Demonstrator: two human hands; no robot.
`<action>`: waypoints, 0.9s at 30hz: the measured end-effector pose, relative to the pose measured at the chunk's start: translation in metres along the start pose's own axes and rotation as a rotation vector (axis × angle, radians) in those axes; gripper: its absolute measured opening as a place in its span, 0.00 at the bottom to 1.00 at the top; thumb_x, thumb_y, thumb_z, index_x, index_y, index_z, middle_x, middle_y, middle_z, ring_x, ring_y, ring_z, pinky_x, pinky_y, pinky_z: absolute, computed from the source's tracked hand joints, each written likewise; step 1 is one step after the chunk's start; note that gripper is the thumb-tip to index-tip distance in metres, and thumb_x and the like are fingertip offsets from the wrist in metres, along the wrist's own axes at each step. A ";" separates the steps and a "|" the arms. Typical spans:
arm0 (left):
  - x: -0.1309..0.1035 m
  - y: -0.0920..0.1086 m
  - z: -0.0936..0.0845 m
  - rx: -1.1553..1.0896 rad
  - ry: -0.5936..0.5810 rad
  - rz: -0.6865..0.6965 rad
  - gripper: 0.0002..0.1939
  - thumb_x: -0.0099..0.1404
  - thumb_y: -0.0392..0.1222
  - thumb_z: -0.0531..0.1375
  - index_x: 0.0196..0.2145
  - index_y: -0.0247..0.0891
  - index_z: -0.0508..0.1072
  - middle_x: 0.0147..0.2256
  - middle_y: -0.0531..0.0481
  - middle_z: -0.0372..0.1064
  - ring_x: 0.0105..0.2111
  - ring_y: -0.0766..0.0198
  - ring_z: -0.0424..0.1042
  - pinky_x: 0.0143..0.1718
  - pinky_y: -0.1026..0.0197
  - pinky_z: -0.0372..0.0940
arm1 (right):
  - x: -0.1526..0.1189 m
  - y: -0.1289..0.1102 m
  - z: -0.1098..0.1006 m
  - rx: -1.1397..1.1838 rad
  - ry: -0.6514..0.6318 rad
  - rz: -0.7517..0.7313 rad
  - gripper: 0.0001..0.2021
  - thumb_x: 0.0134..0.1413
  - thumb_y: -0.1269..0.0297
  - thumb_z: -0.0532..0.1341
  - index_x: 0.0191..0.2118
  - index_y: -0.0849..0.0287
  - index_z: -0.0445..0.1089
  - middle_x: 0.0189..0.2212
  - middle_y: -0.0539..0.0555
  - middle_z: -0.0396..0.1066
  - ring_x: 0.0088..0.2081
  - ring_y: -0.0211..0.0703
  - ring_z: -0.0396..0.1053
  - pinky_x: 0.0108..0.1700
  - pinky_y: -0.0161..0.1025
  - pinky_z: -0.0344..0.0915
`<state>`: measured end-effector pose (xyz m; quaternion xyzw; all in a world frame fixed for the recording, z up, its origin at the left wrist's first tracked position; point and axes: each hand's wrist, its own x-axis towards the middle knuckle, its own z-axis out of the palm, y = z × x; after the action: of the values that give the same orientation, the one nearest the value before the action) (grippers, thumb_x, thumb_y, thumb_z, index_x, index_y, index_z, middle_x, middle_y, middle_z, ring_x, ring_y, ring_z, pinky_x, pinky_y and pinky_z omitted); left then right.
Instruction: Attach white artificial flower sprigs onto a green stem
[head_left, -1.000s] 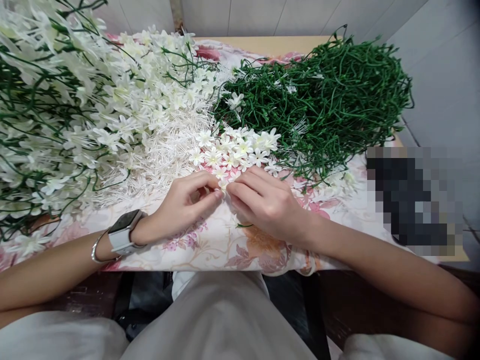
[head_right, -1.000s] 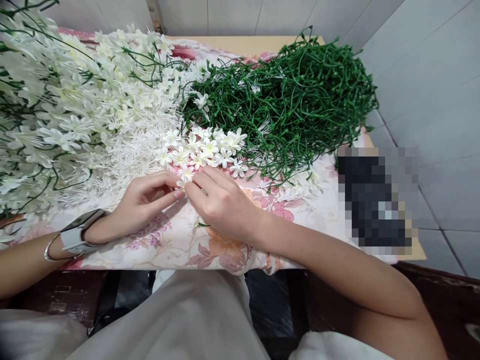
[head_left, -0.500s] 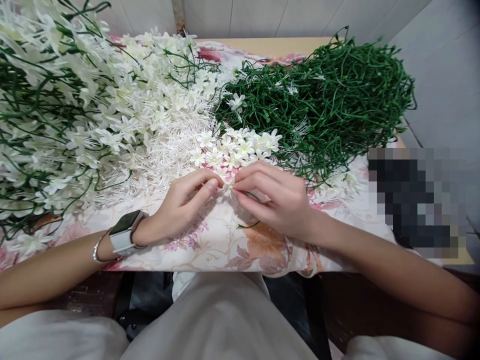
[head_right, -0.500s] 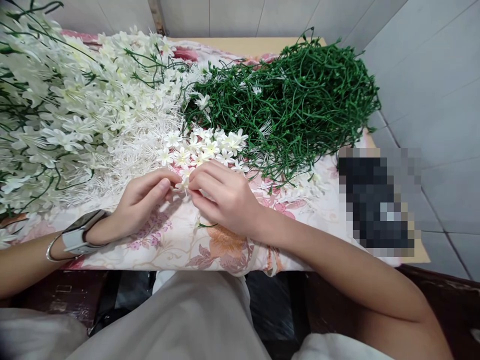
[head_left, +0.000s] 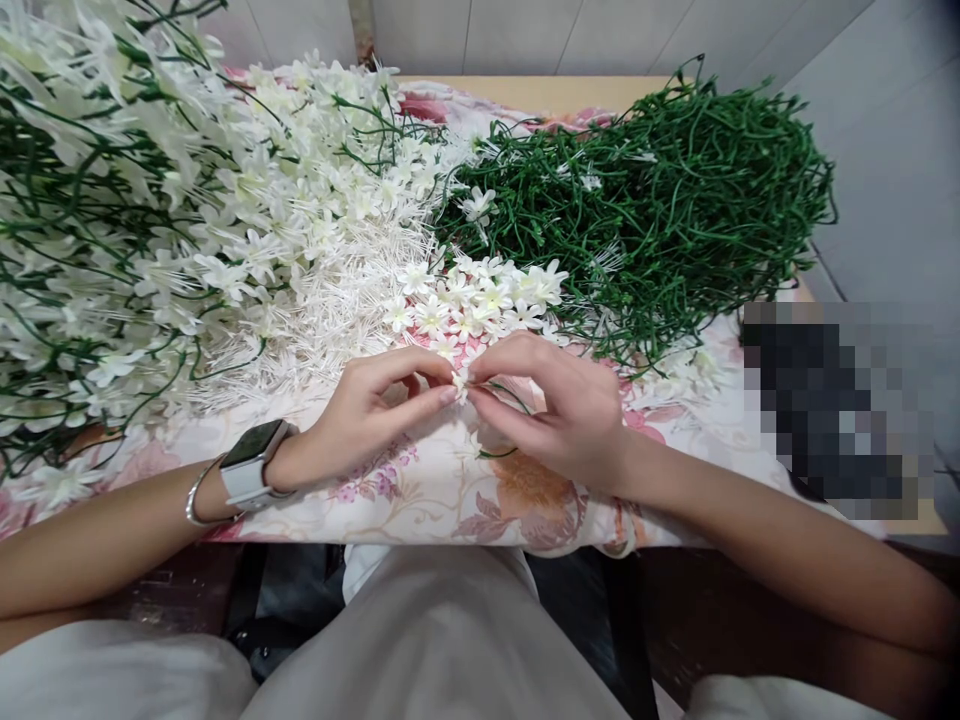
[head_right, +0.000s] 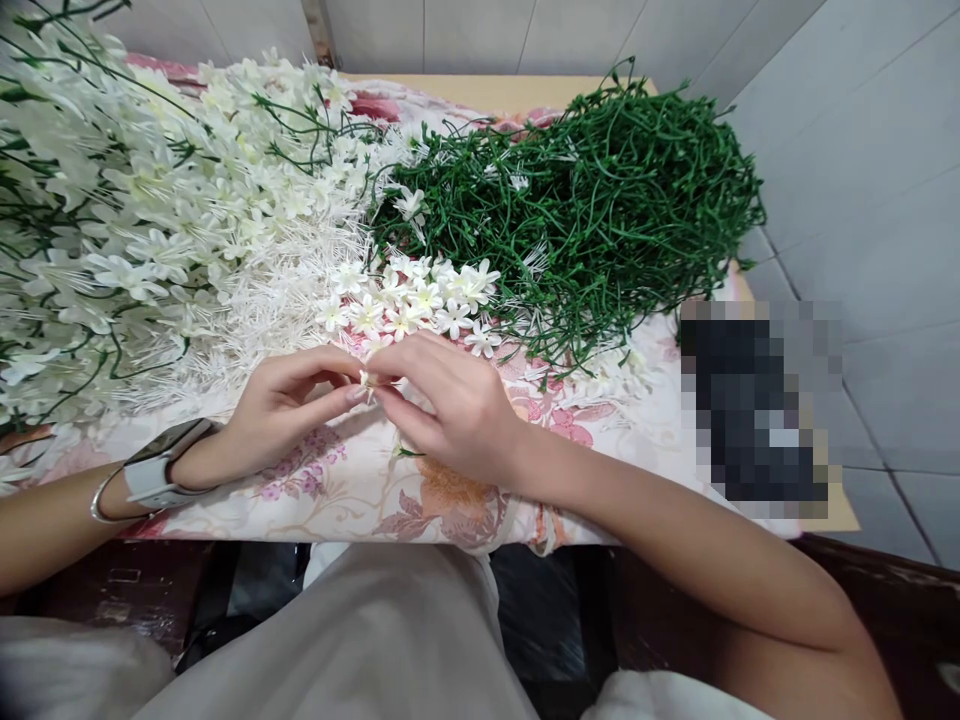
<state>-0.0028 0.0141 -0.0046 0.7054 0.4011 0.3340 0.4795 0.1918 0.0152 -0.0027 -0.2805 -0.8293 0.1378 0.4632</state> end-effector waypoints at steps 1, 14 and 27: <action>0.000 0.000 0.000 -0.003 0.006 0.002 0.07 0.63 0.41 0.60 0.37 0.37 0.73 0.37 0.48 0.73 0.37 0.64 0.71 0.40 0.64 0.64 | 0.000 -0.001 0.000 0.018 0.006 0.044 0.09 0.52 0.78 0.58 0.40 0.62 0.68 0.29 0.53 0.72 0.31 0.37 0.70 0.35 0.35 0.69; 0.005 0.004 -0.002 0.004 -0.163 -0.102 0.13 0.64 0.48 0.57 0.34 0.37 0.75 0.34 0.48 0.72 0.35 0.63 0.69 0.35 0.63 0.63 | 0.001 0.005 -0.006 -0.089 0.005 -0.036 0.06 0.52 0.77 0.59 0.32 0.60 0.68 0.27 0.54 0.70 0.30 0.39 0.69 0.31 0.37 0.68; 0.004 0.003 -0.001 -0.103 -0.134 -0.168 0.12 0.62 0.45 0.60 0.41 0.40 0.78 0.42 0.47 0.75 0.42 0.60 0.72 0.42 0.62 0.67 | 0.001 0.005 -0.003 0.037 0.108 0.192 0.06 0.49 0.78 0.61 0.27 0.60 0.67 0.25 0.52 0.71 0.29 0.38 0.69 0.31 0.37 0.67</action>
<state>-0.0010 0.0175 -0.0016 0.6645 0.4083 0.2647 0.5671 0.1958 0.0193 -0.0030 -0.3571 -0.7699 0.1814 0.4969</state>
